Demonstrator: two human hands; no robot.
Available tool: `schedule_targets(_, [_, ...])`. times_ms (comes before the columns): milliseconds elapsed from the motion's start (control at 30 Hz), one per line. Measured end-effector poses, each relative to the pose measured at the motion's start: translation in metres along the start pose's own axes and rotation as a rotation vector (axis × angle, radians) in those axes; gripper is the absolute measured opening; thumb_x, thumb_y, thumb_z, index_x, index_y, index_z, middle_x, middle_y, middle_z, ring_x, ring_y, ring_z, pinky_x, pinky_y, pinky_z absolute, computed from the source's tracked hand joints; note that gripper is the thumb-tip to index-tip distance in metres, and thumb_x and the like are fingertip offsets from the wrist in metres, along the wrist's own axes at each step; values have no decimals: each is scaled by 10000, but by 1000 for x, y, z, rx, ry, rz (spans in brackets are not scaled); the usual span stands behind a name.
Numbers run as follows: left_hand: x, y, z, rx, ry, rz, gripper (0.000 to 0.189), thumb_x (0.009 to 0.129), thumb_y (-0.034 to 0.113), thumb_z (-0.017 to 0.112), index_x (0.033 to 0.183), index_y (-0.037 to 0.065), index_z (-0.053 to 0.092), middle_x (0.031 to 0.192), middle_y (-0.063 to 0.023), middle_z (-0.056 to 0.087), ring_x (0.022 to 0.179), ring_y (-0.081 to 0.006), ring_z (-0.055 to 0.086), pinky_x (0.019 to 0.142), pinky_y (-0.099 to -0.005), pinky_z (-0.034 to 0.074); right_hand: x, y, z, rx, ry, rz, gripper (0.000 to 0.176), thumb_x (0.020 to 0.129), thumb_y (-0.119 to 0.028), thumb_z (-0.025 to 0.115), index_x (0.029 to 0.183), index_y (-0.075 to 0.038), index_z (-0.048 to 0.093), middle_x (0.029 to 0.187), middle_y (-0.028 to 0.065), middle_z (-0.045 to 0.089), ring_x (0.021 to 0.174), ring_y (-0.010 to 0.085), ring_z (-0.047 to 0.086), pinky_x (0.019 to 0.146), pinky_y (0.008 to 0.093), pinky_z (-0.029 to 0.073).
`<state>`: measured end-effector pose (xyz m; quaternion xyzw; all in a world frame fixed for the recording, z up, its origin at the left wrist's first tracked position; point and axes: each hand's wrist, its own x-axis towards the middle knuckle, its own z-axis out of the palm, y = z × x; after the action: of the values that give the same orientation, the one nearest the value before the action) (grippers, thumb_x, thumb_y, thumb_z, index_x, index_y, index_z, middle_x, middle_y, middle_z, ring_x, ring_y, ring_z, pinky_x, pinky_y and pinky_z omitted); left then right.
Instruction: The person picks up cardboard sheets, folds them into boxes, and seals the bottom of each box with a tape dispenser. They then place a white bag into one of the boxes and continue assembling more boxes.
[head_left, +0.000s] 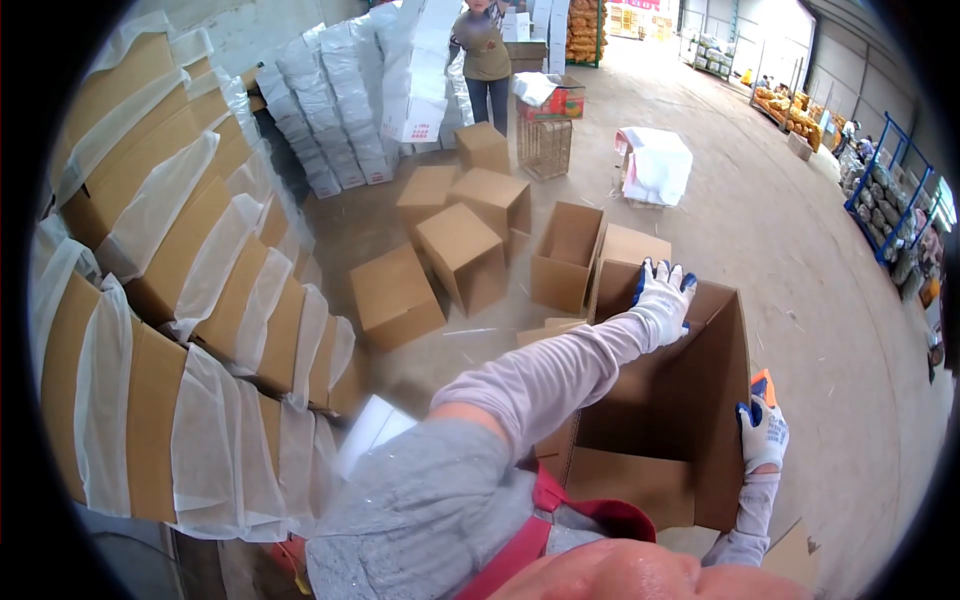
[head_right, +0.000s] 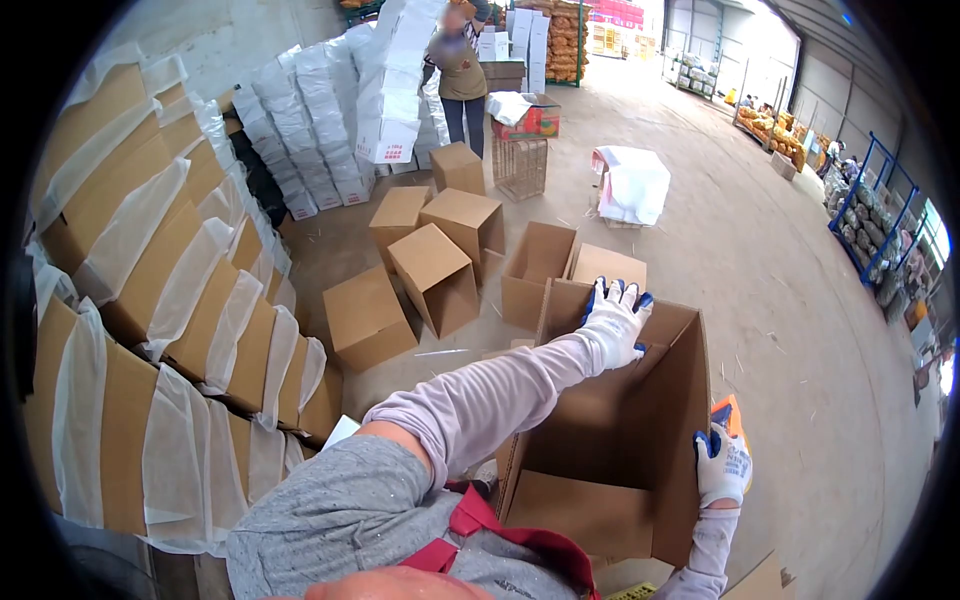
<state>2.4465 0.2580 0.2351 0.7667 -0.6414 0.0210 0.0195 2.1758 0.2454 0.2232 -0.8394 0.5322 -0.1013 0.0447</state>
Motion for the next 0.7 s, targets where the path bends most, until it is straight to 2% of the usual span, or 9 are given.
schedule_targets(433, [-2,-2,3,3,40,12,788,791,468,565,1409,91,252,1445,-178,248,1339,-360,217,1078,-547,89,-1,-3,-2,-1,-34,41,377,810,-407,577,1078,-144,621,985,157,591,922,306,579,808,401,445])
schedule_targets(700, [-1,-4,4,9,21,17,785,802,469,556,1415,97,236,1451,-172,237,1340,-363,212,1079,-546,84,0,1,3,-28,-17,30,395,809,-419,579,1091,-144,619,955,154,586,905,312,580,803,403,446])
